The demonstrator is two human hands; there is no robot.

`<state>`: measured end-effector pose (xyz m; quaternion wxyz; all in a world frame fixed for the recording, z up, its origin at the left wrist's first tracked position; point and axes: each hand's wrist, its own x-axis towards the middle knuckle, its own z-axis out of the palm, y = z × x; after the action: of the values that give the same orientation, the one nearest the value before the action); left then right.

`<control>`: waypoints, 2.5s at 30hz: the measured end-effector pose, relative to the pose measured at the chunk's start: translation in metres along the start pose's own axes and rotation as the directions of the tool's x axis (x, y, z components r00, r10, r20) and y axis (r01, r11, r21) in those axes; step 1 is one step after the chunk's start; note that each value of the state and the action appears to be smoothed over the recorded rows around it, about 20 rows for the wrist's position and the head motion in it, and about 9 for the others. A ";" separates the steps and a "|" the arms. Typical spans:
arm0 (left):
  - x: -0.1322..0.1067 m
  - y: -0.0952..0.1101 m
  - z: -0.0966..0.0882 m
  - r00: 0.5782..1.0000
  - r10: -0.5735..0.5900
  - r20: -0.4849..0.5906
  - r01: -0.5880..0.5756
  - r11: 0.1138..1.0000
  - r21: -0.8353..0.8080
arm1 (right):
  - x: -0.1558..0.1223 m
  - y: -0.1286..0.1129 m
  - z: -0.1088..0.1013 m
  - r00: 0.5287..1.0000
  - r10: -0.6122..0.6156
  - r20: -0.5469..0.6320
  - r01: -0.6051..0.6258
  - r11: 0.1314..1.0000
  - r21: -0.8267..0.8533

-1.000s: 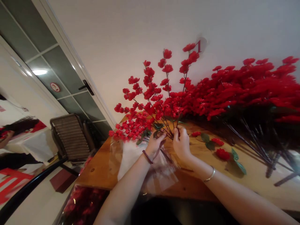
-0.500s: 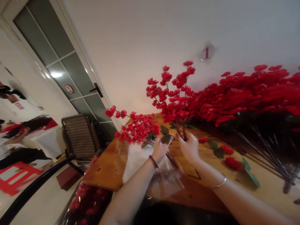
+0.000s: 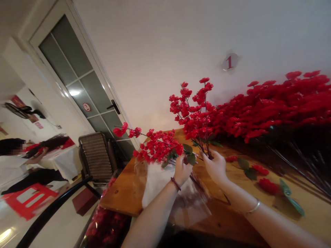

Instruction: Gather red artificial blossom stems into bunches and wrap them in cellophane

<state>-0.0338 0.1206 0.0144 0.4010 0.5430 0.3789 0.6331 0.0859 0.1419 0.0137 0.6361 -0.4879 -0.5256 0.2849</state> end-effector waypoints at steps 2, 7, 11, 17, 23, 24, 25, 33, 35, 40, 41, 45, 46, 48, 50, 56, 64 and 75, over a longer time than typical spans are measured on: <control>0.000 0.001 0.000 1.000 -0.006 -0.005 0.006 1.000 -0.006 | 0.000 0.000 0.001 1.000 0.005 -0.001 -0.005 1.000 0.009; -0.001 0.006 0.001 0.999 -0.022 -0.034 0.022 1.000 0.015 | -0.001 -0.003 0.001 1.000 0.017 0.005 -0.017 1.000 0.016; -0.002 0.008 0.002 0.999 -0.014 -0.037 0.015 1.000 0.019 | -0.002 -0.006 0.001 1.000 0.002 -0.001 -0.002 1.000 0.005; -0.002 0.009 0.002 0.998 -0.010 -0.067 0.013 0.999 0.041 | -0.002 -0.007 0.001 1.000 -0.025 -0.007 0.025 1.000 0.010; -0.001 0.008 0.001 0.998 -0.005 -0.067 0.009 0.999 0.053 | -0.003 -0.004 0.003 1.000 -0.008 -0.011 0.008 1.000 0.021; -0.001 0.008 0.001 0.998 -0.004 -0.068 0.007 0.999 0.053 | -0.003 -0.003 0.003 1.000 -0.003 -0.011 0.003 1.000 0.022; -0.001 0.008 0.001 0.998 -0.003 -0.069 0.007 0.999 0.051 | -0.003 -0.003 0.003 1.000 0.001 -0.008 -0.001 1.000 0.023; -0.001 0.010 0.002 0.998 -0.014 -0.065 0.018 0.998 0.055 | -0.002 -0.001 0.003 1.000 0.010 0.019 -0.011 1.000 0.029; -0.001 0.011 0.002 0.997 -0.020 -0.069 0.023 0.999 0.045 | -0.003 -0.002 0.003 1.000 0.000 0.014 0.000 1.000 0.024; -0.001 0.012 0.003 0.997 -0.031 -0.077 0.035 0.999 0.041 | -0.003 -0.005 0.002 1.000 -0.004 0.005 0.004 1.000 0.012; -0.001 0.013 0.003 0.996 -0.032 -0.078 0.035 0.998 0.045 | -0.004 -0.006 0.002 1.000 0.000 0.008 0.000 1.000 0.009; -0.001 0.013 0.003 0.997 -0.019 -0.076 0.023 0.998 0.057 | -0.004 -0.009 0.001 1.000 -0.010 0.007 0.010 1.000 0.019; -0.001 0.013 0.003 0.997 -0.017 -0.076 0.021 0.998 0.061 | -0.005 -0.009 0.001 1.000 -0.014 0.006 0.014 1.000 0.022; -0.001 0.013 0.003 0.997 -0.014 -0.078 0.020 0.997 0.074 | -0.005 -0.009 0.001 1.000 -0.016 0.004 0.016 1.000 0.023; -0.001 0.011 0.002 0.997 -0.007 -0.076 0.014 0.996 0.091 | -0.005 -0.007 0.001 1.000 -0.011 0.001 0.011 1.000 0.017; 0.000 0.008 0.001 0.998 0.000 -0.068 0.007 0.994 0.108 | -0.004 -0.003 0.003 0.999 0.021 0.031 -0.022 0.999 0.038; -0.001 0.008 0.001 0.997 0.014 -0.076 -0.003 0.988 0.152 | -0.005 -0.005 0.003 0.999 0.025 0.021 -0.025 0.999 0.033; 0.003 -0.017 -0.009 0.999 -0.025 -0.034 0.030 0.989 0.143 | -0.008 0.005 0.005 0.996 0.036 0.087 -0.026 0.993 -0.115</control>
<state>-0.0409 0.1297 -0.0010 0.3636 0.5549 0.4371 0.6073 0.0794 0.1386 0.0055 0.5787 -0.5182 -0.5612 0.2857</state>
